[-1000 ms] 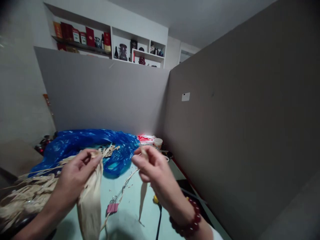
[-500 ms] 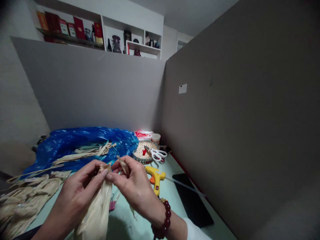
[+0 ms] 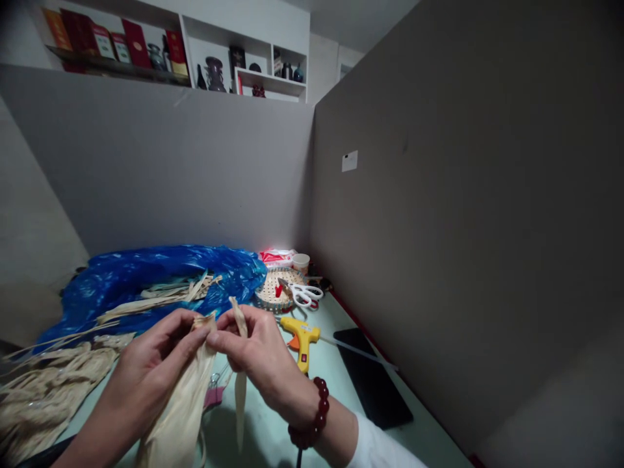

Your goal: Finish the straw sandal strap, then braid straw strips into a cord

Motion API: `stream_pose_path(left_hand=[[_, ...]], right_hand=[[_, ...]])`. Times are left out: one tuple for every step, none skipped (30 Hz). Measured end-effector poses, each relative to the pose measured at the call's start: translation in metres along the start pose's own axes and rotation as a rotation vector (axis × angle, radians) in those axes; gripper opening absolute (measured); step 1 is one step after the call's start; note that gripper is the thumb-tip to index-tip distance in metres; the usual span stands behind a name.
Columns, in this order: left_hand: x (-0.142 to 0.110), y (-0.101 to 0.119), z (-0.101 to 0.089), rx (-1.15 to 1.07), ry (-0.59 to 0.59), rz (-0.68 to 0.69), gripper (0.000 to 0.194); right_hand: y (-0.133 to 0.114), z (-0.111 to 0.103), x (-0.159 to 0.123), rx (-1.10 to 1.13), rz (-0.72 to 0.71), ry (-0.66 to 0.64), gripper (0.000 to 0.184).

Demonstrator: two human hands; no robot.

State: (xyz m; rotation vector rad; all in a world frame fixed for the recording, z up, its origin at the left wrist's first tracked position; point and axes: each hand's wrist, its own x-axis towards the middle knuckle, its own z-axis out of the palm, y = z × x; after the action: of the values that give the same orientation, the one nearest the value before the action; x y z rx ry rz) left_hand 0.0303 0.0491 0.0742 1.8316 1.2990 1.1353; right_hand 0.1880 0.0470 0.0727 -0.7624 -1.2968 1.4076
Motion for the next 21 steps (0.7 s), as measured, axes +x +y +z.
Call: stream_pose_path(left_hand=[[0.0, 0.0, -0.001, -0.004, -0.001, -0.015, 0.026], [0.001, 0.0, -0.003, -0.018, -0.003, -0.024, 0.026], [0.001, 0.001, -0.005, -0.04, -0.019, -0.031, 0.026], [0.001, 0.001, -0.006, -0.076, -0.039, -0.034, 0.026], [0.001, 0.002, -0.008, -0.121, -0.064, -0.035, 0.025], [0.001, 0.003, -0.009, -0.168, -0.092, -0.037, 0.024], [0.001, 0.004, -0.009, -0.21, -0.121, -0.044, 0.022], [0.001, 0.004, -0.009, -0.239, -0.144, -0.055, 0.021], [0.001, 0.005, -0.009, -0.254, -0.158, -0.065, 0.02], [0.001, 0.005, -0.009, -0.256, -0.159, -0.071, 0.02], [0.001, 0.005, -0.008, -0.238, -0.153, -0.069, 0.02], [0.001, 0.005, -0.007, -0.208, -0.135, -0.054, 0.019], [0.002, 0.005, -0.006, -0.176, -0.115, -0.033, 0.017], [0.002, 0.005, -0.006, -0.144, -0.097, -0.009, 0.015], [0.002, 0.005, -0.005, -0.115, -0.085, 0.017, 0.013], [0.002, 0.005, -0.005, -0.09, -0.08, 0.041, 0.011], [0.001, 0.005, -0.004, -0.07, -0.083, 0.061, 0.009], [0.001, 0.006, -0.004, -0.051, -0.085, 0.081, 0.008], [0.001, 0.007, -0.003, -0.025, -0.084, 0.105, 0.007], [0.001, 0.008, -0.001, 0.005, -0.081, 0.132, 0.007], [0.001, 0.009, 0.001, 0.038, -0.075, 0.16, 0.006]], right_hand=[[0.0, 0.0, 0.0, -0.005, -0.004, 0.008, 0.029], [-0.001, 0.0, -0.001, -0.01, -0.006, 0.012, 0.03], [-0.002, 0.0, -0.001, -0.017, -0.003, 0.015, 0.031], [-0.003, 0.0, -0.001, -0.026, -0.001, 0.018, 0.032], [-0.004, 0.0, -0.002, -0.043, -0.005, 0.025, 0.033], [-0.005, 0.001, -0.002, -0.068, -0.017, 0.033, 0.034], [-0.005, 0.001, -0.003, -0.096, -0.035, 0.038, 0.034], [-0.006, 0.001, -0.003, -0.122, -0.055, 0.038, 0.035], [-0.006, 0.001, -0.004, -0.141, -0.07, 0.031, 0.035], [-0.007, 0.001, -0.004, -0.149, -0.076, 0.018, 0.036], [-0.007, 0.001, -0.004, -0.145, -0.07, 0.002, 0.036], [-0.008, 0.001, -0.005, -0.13, -0.06, -0.015, 0.036], [-0.008, 0.001, -0.005, -0.114, -0.049, -0.029, 0.036], [-0.009, 0.001, -0.006, -0.103, -0.042, -0.044, 0.036], [-0.009, 0.001, -0.007, -0.097, -0.041, -0.057, 0.035], [-0.01, 0.001, -0.007, -0.096, -0.046, -0.068, 0.035], [-0.01, 0.001, -0.007, -0.098, -0.054, -0.079, 0.033], [-0.009, 0.0, -0.007, -0.095, -0.06, -0.084, 0.032], [-0.008, 0.0, -0.007, -0.084, -0.061, -0.079, 0.031], [-0.006, -0.002, -0.007, -0.067, -0.061, -0.064, 0.028], [-0.004, -0.003, -0.006, -0.048, -0.06, -0.041, 0.026]])
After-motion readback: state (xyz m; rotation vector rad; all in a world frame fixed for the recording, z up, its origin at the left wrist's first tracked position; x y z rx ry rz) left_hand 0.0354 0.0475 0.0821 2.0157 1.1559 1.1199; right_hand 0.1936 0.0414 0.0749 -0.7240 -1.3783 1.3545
